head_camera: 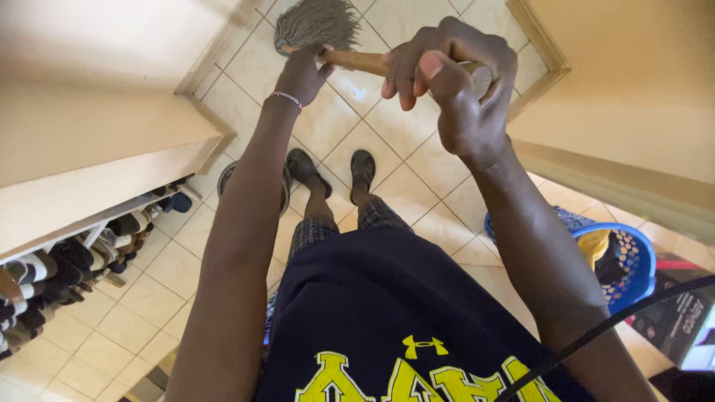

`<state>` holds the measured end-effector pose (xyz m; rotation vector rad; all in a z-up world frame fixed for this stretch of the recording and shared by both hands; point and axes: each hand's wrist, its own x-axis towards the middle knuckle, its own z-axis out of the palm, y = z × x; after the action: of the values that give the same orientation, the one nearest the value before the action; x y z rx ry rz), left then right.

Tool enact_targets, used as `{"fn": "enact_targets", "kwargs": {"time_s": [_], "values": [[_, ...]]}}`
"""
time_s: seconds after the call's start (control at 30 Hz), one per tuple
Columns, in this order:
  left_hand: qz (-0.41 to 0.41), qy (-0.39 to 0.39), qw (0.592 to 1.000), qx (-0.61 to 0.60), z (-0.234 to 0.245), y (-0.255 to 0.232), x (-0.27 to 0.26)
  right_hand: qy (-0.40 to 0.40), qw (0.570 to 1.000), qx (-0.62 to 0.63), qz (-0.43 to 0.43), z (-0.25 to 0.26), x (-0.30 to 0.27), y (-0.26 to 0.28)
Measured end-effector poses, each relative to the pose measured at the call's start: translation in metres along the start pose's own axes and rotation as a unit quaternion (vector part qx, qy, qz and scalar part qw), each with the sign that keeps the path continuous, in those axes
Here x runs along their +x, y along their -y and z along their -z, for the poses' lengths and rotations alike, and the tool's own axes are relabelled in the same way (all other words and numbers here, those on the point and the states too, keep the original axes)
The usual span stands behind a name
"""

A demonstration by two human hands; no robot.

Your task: The person mops the tiled floor of a hallway and living area using a mop, dipping the mop into a bucket several times to wring it out.

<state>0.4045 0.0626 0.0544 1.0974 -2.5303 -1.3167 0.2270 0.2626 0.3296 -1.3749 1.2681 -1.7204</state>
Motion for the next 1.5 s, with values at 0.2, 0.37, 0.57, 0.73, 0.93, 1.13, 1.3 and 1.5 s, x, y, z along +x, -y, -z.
{"fn": "enact_targets", "kwargs": {"time_s": [0.2, 0.37, 0.57, 0.73, 0.93, 1.13, 1.3, 1.5], "values": [[-0.04, -0.047, 0.998, 0.029, 0.001, 0.008, -0.012, 0.029, 0.999, 0.033, -0.018, -0.02, 0.004, 0.013], [-0.035, -0.081, 0.996, 0.017, 0.0, 0.016, -0.024, 0.054, 0.995, 0.077, -0.016, -0.038, 0.006, 0.014], [-0.062, -0.088, 0.993, 0.04, -0.001, 0.034, -0.023, 0.054, 0.994, 0.086, -0.027, -0.053, 0.001, 0.02], [-0.069, -0.096, 0.992, 0.039, -0.001, 0.04, -0.023, 0.043, 0.999, 0.025, -0.01, -0.07, 0.0, 0.014], [-0.101, -0.087, 0.987, 0.085, 0.027, 0.055, -0.03, 0.038, 0.998, 0.018, -0.036, -0.105, -0.002, 0.02], [-0.066, -0.078, 0.994, 0.024, 0.071, 0.092, -0.052, 0.089, 0.996, -0.009, 0.021, -0.168, 0.01, 0.011], [-0.107, -0.105, 0.987, 0.062, 0.107, 0.137, -0.087, 0.092, 0.995, -0.006, -0.028, -0.219, 0.012, 0.016], [-0.065, -0.153, 0.981, 0.102, 0.13, 0.185, -0.131, 0.061, 0.997, -0.041, -0.019, -0.27, 0.034, -0.011]]}}
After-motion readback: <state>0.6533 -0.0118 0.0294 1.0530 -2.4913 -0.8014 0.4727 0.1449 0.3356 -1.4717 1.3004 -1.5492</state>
